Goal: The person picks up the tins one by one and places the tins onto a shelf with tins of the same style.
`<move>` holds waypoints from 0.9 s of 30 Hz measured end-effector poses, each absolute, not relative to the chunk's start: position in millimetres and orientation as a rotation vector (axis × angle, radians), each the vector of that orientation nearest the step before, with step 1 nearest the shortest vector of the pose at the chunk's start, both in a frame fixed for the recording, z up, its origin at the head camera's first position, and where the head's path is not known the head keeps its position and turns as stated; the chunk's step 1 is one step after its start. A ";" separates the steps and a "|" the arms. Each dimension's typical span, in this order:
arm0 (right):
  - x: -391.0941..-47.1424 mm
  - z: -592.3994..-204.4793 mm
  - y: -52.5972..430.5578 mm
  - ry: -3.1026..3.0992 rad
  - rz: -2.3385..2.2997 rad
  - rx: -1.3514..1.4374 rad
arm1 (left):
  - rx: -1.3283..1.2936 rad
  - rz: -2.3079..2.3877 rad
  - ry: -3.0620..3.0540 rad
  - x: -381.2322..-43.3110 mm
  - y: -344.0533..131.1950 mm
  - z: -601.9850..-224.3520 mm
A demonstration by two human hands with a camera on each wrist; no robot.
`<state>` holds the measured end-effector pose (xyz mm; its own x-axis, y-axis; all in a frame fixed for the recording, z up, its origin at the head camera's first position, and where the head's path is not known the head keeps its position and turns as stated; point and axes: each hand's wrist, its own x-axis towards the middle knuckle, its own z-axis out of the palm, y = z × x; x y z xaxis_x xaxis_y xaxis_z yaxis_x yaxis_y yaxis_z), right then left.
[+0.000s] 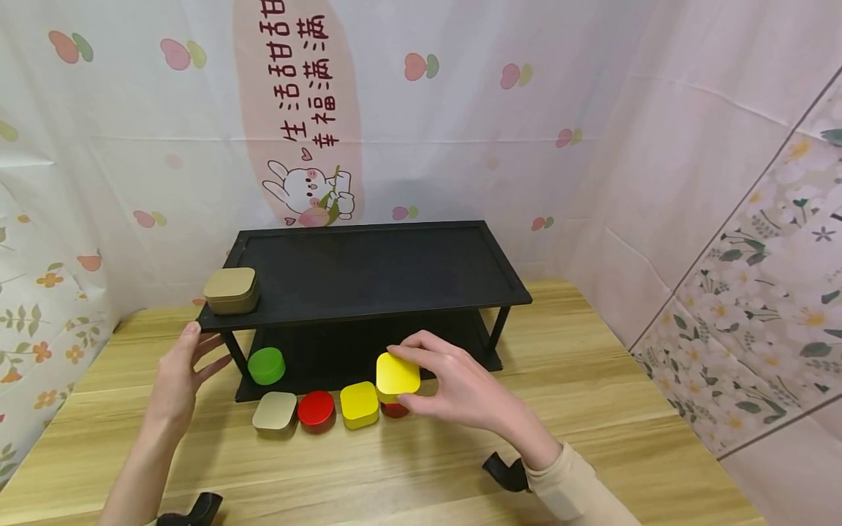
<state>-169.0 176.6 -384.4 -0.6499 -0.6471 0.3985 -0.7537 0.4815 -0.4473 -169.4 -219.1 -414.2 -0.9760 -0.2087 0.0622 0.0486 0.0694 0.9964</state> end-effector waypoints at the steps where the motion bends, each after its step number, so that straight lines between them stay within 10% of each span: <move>1: -169.3 -382.5 175.2 -2.550 0.904 1.223 | 0.166 -2.014 -2.154 -169.4 -219.4 -414.5; 27: -188.5 -340.1 137.3 -2.500 0.964 1.316 | 0.150 -2.007 -2.168 -170.5 -219.7 -413.8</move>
